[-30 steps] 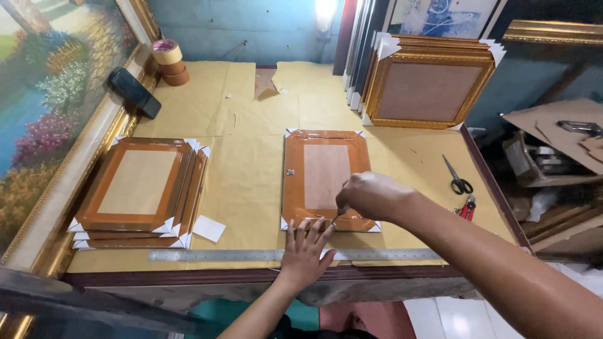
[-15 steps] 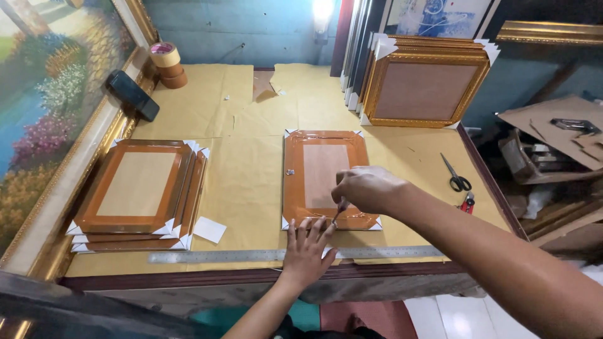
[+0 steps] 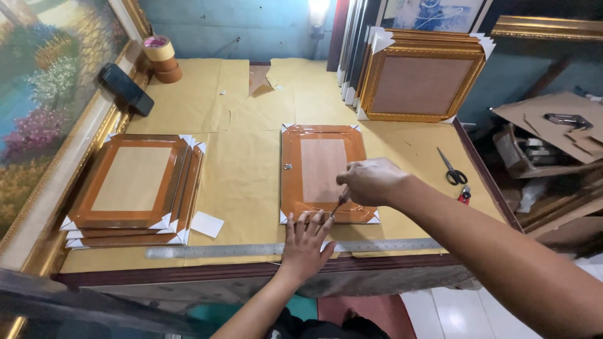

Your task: The person is measuring and attaching hardware clips to the back of wooden picture frames using a ruler and a screwdriver.

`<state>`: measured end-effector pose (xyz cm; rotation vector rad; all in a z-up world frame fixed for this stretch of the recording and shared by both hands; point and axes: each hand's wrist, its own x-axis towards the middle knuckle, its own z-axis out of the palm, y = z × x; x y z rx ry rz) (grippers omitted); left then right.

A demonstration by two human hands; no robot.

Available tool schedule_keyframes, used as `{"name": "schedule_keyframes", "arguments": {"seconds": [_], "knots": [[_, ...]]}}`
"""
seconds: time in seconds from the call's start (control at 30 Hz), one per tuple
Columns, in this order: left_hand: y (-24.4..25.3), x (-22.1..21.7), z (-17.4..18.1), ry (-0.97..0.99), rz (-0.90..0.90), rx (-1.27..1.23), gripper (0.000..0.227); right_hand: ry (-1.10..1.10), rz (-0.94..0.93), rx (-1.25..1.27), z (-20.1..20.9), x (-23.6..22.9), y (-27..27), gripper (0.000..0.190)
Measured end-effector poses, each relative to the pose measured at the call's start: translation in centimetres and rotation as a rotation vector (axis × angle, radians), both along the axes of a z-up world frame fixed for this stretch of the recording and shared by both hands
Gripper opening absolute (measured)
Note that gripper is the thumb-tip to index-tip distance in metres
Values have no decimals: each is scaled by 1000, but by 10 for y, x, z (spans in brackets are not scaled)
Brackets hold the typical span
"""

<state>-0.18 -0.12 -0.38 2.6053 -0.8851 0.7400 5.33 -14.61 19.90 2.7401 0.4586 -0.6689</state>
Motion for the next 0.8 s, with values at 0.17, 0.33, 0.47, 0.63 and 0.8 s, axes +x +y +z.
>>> {"name": "schedule_keyframes", "arguments": {"seconds": [0.17,0.33,0.47,0.63,0.8], "knots": [[-1,2,-4,144,-10,21,49,-109,257,198,-19,-4,-10,20],[-2,2,-4,107,-13,8,49,-40,139,148,-9,2,-6,26],[-3,1,-4,77,-11,10,49,-28,40,78,0,5,-9,23],[-5,3,-6,75,-2,16,50,-26,262,185,9,-1,-13,32],[-5,3,-2,175,4,57,49,8,152,229,-11,0,-9,22]]}}
